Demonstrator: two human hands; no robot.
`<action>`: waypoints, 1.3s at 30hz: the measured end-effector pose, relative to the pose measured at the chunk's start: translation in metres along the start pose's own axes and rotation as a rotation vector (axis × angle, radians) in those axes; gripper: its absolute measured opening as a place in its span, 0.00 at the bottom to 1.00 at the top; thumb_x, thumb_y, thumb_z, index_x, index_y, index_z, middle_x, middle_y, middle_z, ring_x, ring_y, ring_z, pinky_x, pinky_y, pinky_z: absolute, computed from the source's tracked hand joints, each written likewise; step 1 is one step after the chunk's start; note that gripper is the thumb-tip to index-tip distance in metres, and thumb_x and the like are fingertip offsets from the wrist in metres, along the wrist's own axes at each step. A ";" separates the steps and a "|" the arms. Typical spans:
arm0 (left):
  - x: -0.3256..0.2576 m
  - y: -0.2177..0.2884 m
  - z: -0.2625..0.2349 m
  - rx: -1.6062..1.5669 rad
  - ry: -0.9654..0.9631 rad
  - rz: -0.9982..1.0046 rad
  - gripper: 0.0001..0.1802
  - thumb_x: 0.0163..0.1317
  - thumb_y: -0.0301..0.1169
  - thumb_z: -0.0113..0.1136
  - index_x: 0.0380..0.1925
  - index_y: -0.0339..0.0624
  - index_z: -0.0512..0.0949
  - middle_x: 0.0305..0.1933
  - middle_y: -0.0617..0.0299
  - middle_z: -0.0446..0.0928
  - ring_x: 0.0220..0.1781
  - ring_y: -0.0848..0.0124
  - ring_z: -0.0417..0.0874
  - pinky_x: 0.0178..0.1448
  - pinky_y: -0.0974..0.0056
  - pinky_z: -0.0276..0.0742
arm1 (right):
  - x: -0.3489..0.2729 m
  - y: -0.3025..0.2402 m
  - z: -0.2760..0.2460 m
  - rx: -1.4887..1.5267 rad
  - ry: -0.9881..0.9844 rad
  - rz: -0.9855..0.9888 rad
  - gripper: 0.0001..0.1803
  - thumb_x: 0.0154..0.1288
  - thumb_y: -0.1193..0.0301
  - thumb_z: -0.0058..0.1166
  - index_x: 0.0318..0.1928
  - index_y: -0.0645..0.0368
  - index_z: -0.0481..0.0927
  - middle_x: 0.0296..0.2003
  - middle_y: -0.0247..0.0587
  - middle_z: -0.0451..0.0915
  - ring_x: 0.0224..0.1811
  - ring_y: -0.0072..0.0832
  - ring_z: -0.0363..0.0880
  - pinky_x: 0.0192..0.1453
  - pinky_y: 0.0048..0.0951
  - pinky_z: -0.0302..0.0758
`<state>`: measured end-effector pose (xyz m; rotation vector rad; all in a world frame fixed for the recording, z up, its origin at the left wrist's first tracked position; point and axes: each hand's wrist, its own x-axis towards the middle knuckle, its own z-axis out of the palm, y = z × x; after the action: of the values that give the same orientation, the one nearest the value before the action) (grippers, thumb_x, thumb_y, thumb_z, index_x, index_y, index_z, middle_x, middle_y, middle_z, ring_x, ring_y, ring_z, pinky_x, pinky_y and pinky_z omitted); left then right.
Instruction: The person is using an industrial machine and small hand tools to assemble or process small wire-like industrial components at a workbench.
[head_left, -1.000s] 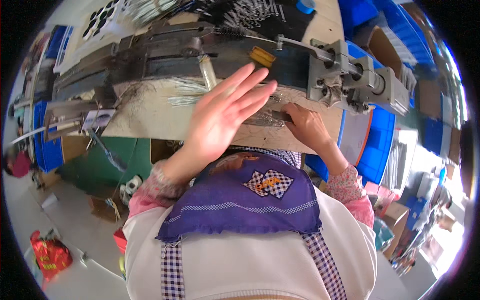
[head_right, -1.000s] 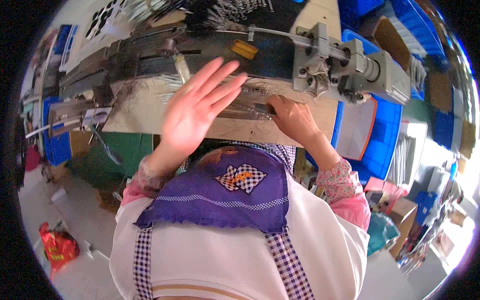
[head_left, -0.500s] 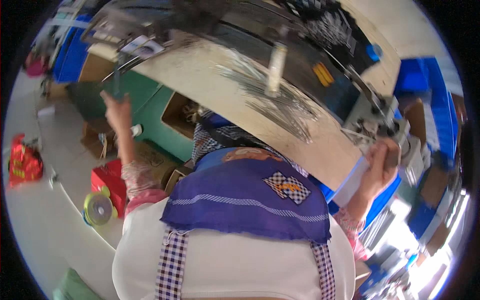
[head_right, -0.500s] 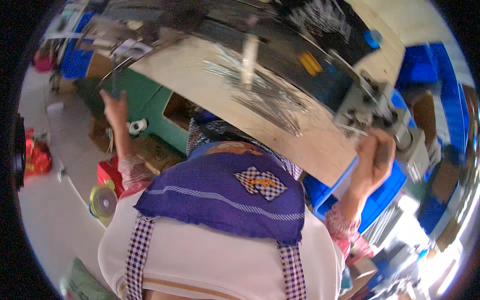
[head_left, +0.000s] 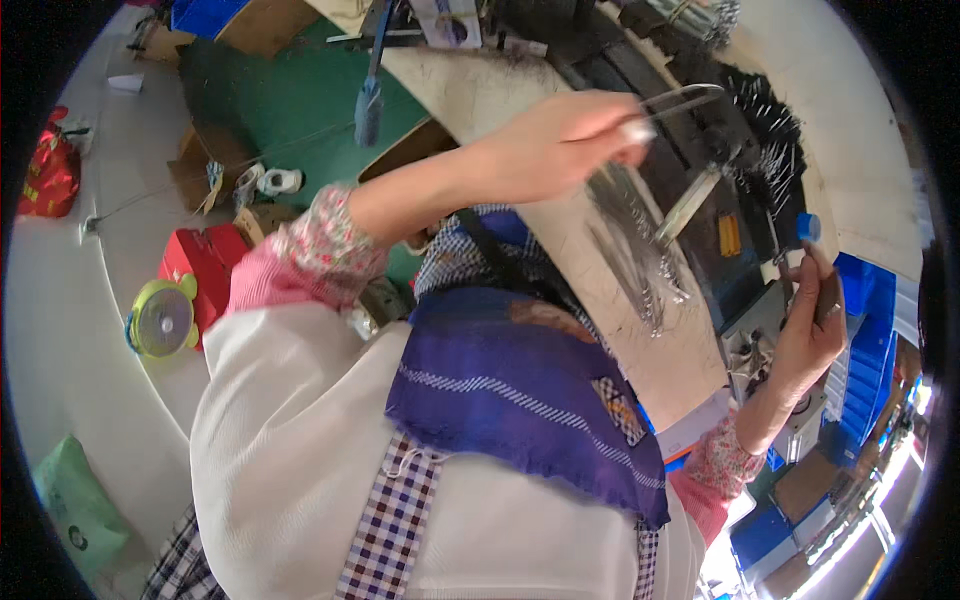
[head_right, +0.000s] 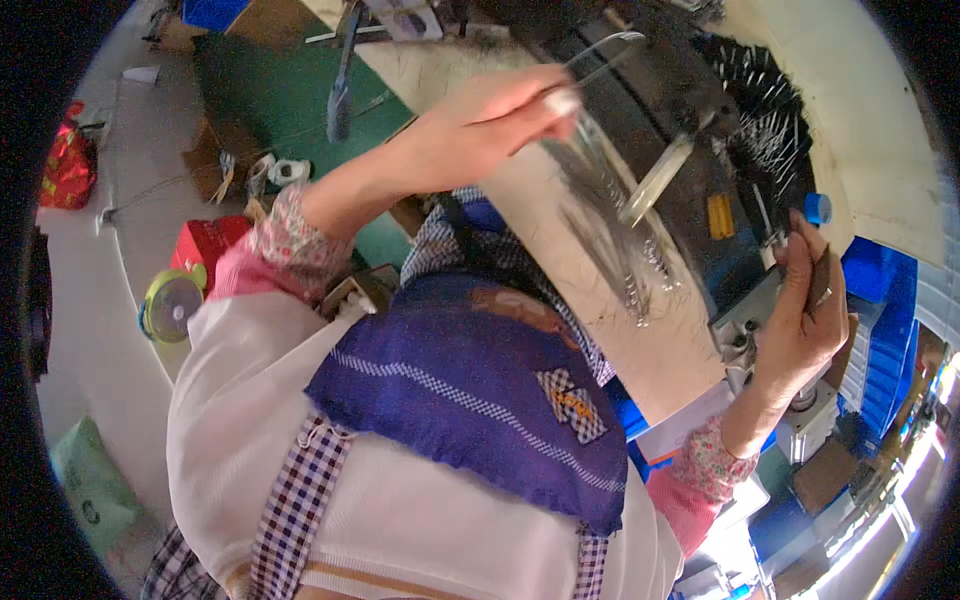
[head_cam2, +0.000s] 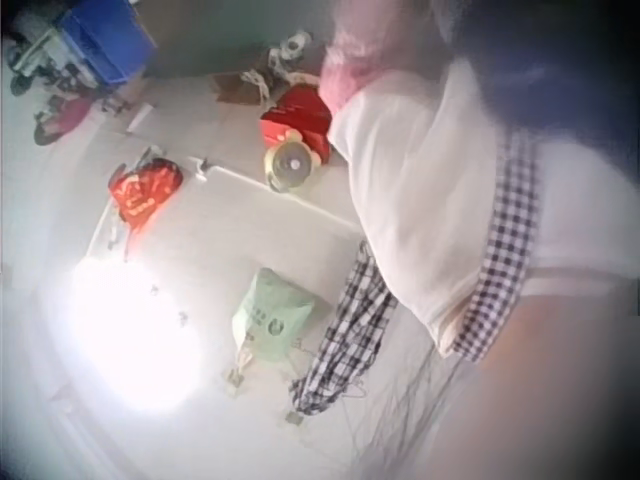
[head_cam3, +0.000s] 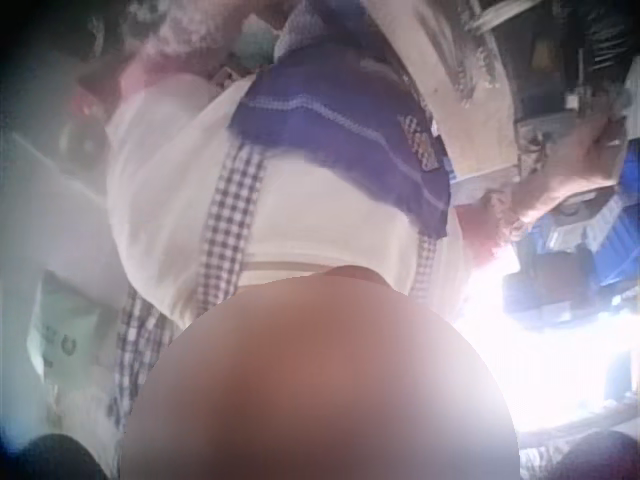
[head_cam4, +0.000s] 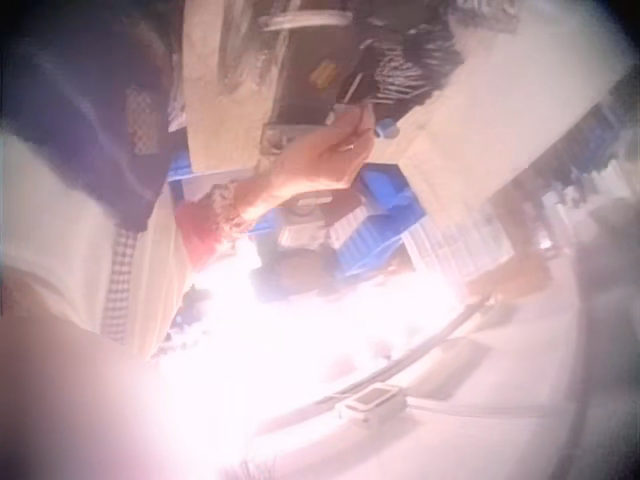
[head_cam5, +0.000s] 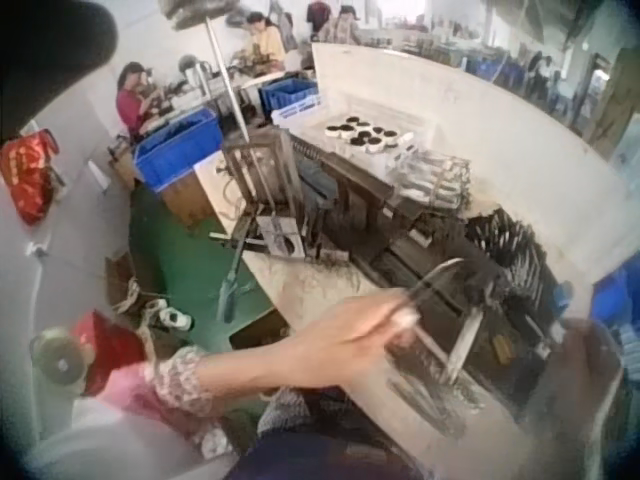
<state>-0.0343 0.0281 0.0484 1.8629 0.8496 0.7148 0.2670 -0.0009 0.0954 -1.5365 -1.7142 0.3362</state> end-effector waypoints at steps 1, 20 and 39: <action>-0.003 -0.022 0.005 0.073 0.107 0.066 0.14 0.73 0.38 0.43 0.47 0.38 0.70 0.41 0.57 0.74 0.46 0.69 0.77 0.51 0.61 0.74 | 0.003 0.003 -0.008 -0.164 0.038 0.096 0.09 0.69 0.75 0.51 0.44 0.64 0.82 0.34 0.34 0.83 0.38 0.19 0.78 0.42 0.22 0.75; -0.014 -0.001 -0.019 -1.548 0.162 -0.139 0.08 0.67 0.31 0.53 0.40 0.39 0.77 0.17 0.71 0.65 0.12 0.82 0.60 0.15 0.74 0.54 | 0.016 0.004 0.005 -0.261 -0.229 -0.340 0.13 0.49 0.85 0.52 0.37 0.62 0.77 0.28 0.46 0.73 0.34 0.43 0.75 0.38 0.39 0.75; 0.134 0.021 0.056 0.791 0.022 0.378 0.06 0.51 0.30 0.60 0.26 0.42 0.83 0.28 0.61 0.82 0.31 0.61 0.82 0.33 0.59 0.77 | 0.046 0.047 0.022 -0.178 -0.204 -0.557 0.06 0.52 0.74 0.59 0.30 0.62 0.77 0.29 0.43 0.77 0.34 0.41 0.78 0.39 0.37 0.76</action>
<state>0.0927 0.0997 0.0610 2.7797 0.8731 0.6748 0.2876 0.0588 0.0668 -1.1018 -2.2957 0.0511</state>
